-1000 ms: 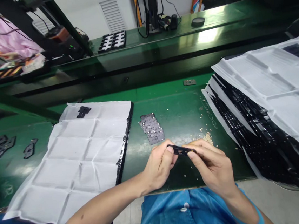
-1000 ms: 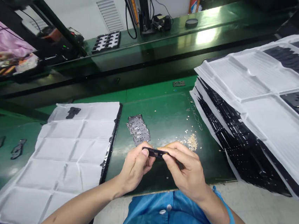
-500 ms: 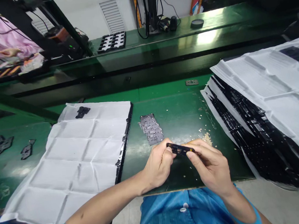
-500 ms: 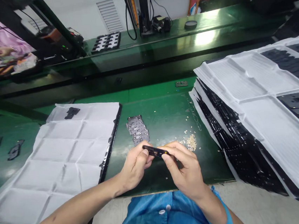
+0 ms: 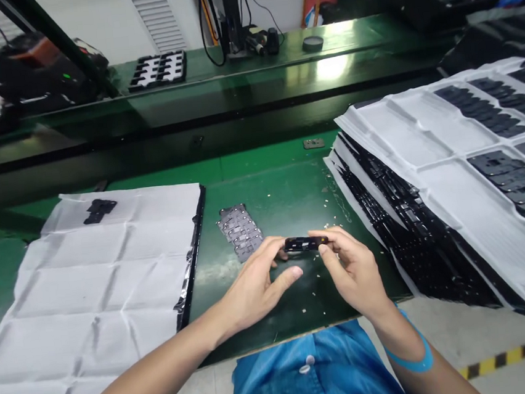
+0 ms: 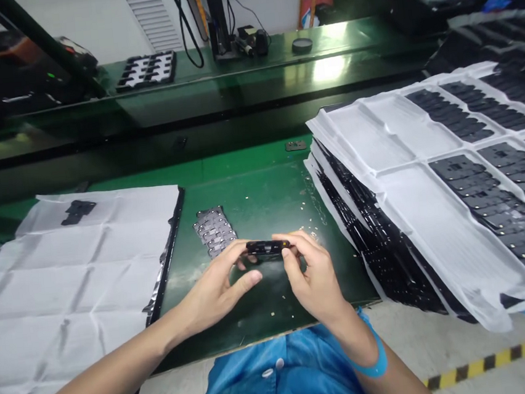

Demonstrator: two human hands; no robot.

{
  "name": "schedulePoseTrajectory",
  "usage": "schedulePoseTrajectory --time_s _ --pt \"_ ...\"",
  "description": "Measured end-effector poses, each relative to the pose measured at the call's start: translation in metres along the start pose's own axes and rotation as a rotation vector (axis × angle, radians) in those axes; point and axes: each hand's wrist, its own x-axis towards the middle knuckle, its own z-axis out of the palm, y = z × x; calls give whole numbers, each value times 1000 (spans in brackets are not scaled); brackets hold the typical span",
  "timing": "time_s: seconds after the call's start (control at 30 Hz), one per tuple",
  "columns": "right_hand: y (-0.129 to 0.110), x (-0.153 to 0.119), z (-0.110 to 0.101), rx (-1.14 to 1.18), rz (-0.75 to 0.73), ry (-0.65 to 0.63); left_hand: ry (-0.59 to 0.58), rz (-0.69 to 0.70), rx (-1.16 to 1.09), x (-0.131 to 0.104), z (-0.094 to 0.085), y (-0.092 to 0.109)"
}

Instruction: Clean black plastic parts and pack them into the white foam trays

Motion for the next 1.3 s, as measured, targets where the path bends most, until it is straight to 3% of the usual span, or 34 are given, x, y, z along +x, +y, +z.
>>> schedulePoseTrajectory --time_s 0.2,0.5,0.73,1.3 --pt "-7 2 1 19 -29 -56 23 -105 -147 4 6 6" --pt "-14 -9 17 211 25 153 -63 -112 -365 -10 12 17" --pt "-18 -12 22 314 34 228 -95 -114 -338 -16 10 21" --pt "-10 -19 24 438 84 132 -87 -82 -210 -24 8 24"
